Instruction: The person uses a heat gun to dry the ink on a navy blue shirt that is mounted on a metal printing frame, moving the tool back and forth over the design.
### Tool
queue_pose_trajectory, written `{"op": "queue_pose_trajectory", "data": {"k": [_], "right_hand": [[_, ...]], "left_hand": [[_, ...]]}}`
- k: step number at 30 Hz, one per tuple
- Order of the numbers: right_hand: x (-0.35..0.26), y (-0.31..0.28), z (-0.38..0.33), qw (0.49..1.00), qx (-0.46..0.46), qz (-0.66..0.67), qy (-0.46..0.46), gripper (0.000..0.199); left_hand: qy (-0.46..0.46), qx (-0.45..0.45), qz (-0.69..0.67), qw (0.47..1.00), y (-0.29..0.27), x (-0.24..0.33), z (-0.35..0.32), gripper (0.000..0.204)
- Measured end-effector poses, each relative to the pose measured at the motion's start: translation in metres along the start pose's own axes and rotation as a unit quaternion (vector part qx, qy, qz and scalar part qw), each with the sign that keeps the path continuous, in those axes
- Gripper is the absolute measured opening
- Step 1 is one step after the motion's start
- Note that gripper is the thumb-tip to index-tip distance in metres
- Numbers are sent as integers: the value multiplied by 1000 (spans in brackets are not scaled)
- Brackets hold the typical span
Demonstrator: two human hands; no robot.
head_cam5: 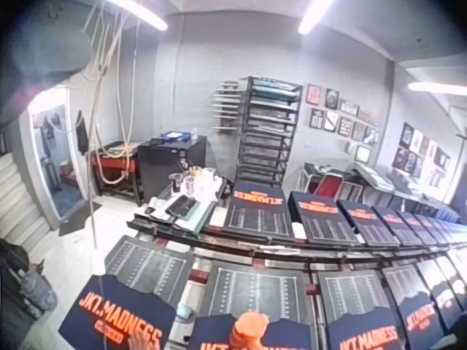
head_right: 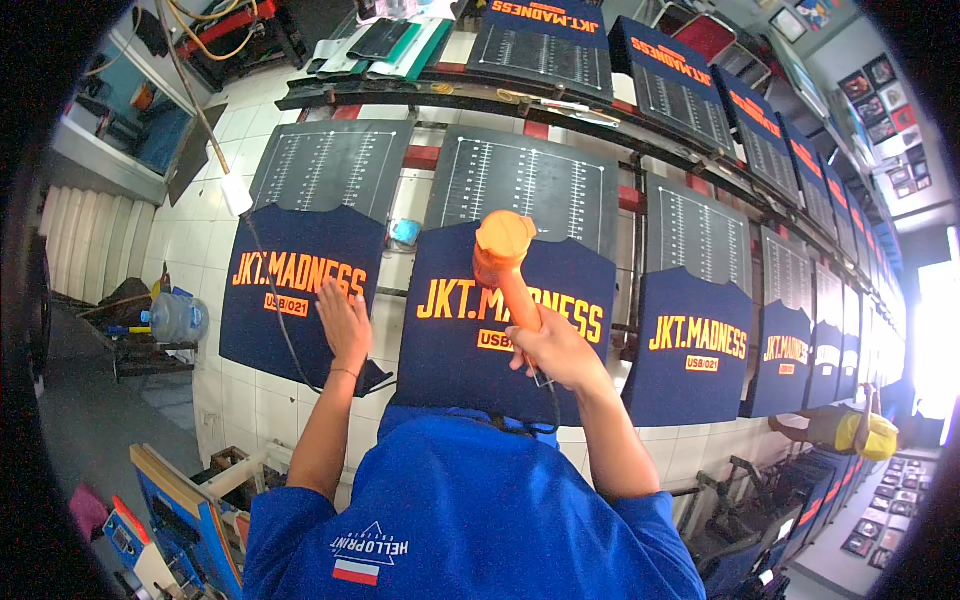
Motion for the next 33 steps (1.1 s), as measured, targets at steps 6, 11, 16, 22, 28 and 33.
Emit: {"op": "queue_pose_trajectory", "data": {"k": [6,11,16,22,28,33], "right_hand": [[15,10,-33,998,-34,-2,45,27],[16,15,-35,998,-47,-19,47,27],[7,1,-10,1000,-3,4,2,28],[9,-1,-28,1000,5,13,18,24],[14,-9,-27,999,24,22,-4,23],[13,-17,-19,998,44,38,-27,23]], "left_hand": [[-119,43,-19,992,-13,-40,15,67],[-107,60,-1,992,-18,-39,12,68],[-49,34,13,998,-15,-18,0,67],[-138,79,9,987,-30,-87,5,66],[-164,57,12,985,-21,-83,-3,68],[-124,30,23,991,-15,-69,-9,68]]}}
Point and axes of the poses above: each hand's wrist, its own z-axis towards the middle knuckle, its own y-axis out of the palm, x = y × z, the point moved 8 cm from there along z, towards the middle knuckle, and after that the axes turned 12 degrees about -x, right-handed, at the moved point
